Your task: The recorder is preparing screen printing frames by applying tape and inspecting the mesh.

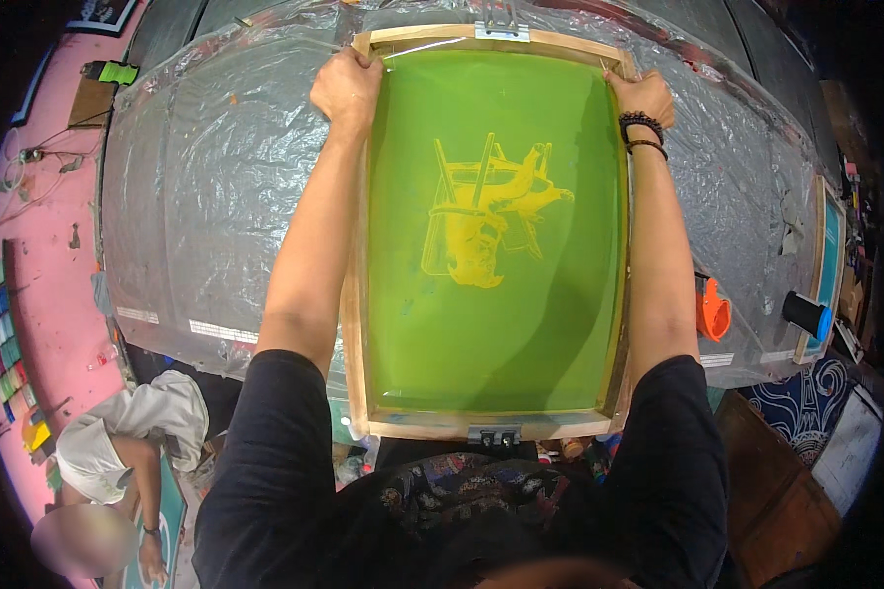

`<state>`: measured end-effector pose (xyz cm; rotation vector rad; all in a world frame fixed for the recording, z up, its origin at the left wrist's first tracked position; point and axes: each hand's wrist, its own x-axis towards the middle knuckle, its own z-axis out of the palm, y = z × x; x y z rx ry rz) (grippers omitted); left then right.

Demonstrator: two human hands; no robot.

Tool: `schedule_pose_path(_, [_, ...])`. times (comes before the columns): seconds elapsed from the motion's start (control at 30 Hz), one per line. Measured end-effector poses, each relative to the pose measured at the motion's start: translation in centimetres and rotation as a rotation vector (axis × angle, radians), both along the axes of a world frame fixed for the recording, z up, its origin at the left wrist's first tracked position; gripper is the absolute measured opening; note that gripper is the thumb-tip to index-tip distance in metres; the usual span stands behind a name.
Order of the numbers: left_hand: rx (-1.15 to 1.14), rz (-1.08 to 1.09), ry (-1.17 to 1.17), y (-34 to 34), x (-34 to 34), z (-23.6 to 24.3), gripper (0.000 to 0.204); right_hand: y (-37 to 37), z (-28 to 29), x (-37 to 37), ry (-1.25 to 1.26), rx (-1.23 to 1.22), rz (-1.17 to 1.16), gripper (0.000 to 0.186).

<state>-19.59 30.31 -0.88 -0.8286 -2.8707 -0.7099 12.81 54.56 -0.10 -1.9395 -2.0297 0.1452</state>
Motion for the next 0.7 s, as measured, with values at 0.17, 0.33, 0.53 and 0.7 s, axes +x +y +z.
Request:
schedule_pose_path(0.17, [-0.02, -0.04, 0.046, -0.5, 0.0, -0.1, 0.022, -0.6, 0.1, -0.3, 0.012, -0.009, 0.013, 0.06])
schedule_pose_path(0.33, [0.009, 0.057, -0.057, -2.3, 1.7, 2.2, 0.025, -1.9, 1.1, 1.5, 0.08, -0.031, -0.017, 0.058])
schedule_pose_path(0.53, [-0.006, 0.027, -0.024, -1.7, 0.5, 1.3, 0.032, -1.2, 1.0, 1.3, 0.067, -0.016, -0.019, 0.056])
schedule_pose_path(0.7, [-0.029, 0.003, -0.013, -0.4, 0.3, 0.6, 0.032, -0.2, 0.7, 1.4, 0.047, -0.056, -0.011, 0.055])
